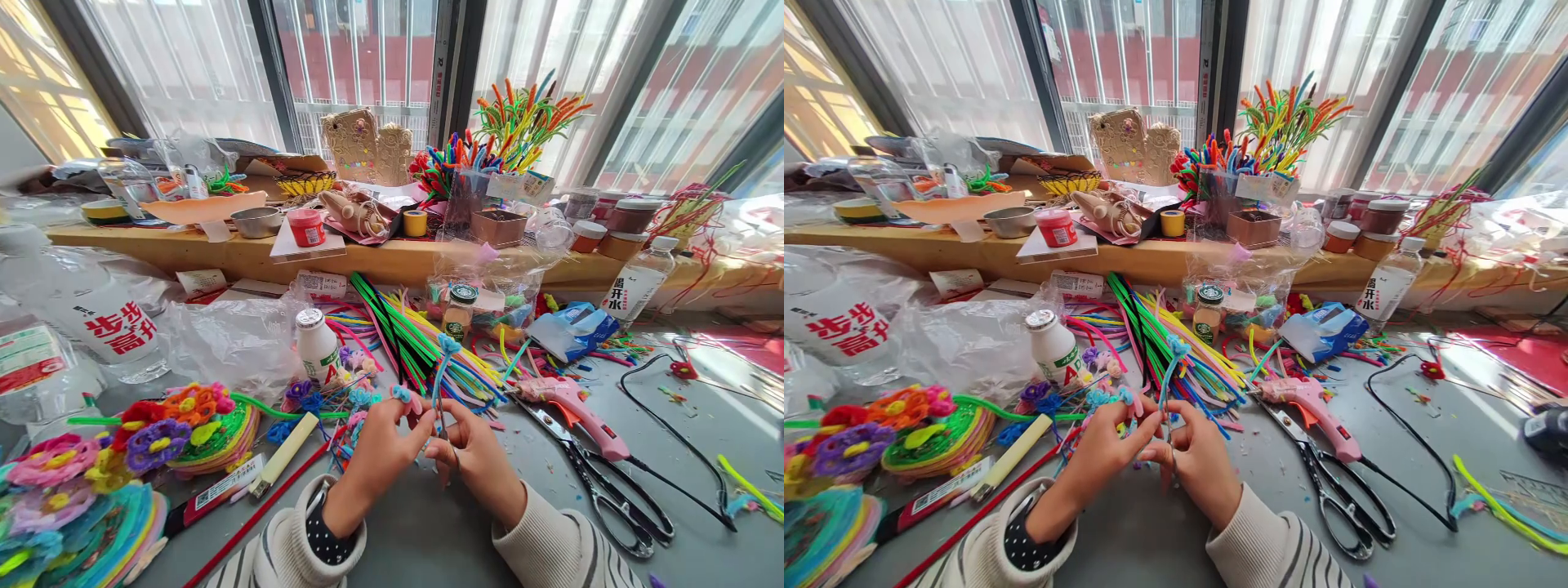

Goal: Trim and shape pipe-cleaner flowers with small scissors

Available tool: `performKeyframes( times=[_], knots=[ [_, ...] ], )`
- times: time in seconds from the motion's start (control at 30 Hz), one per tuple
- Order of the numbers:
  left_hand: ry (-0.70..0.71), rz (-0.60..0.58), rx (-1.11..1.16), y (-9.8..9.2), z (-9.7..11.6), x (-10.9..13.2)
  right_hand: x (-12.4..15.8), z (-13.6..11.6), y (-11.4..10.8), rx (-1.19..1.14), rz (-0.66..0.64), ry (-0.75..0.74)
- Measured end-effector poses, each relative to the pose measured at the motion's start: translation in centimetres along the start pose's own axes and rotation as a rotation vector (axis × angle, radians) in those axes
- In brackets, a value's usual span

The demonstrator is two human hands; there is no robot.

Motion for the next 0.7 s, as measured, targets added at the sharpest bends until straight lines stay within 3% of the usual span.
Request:
performKeyframes(
  times=[0.3, 0.7],
  knots=[
    [0.007, -0.041, 0.072, -0.3, -0.1, -0.2, 0.9, -1.0, 1.5, -0.105, -0.192, -0.054],
    [-0.003, 0.002, 0.125, -0.3, 0.3, -0.1, 0.8, -1.0, 1.1, -0.097, -0.191, -0.075]
  ],
)
Point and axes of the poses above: each hand's wrist, its own x-axis away from the middle knuckle, its own y-axis out of the palm, z = x × y, the point moved 8 cm from there along -x, towards the middle knuckle, and after that the axes turned 13 degrees about z, right-handed, at the moved point
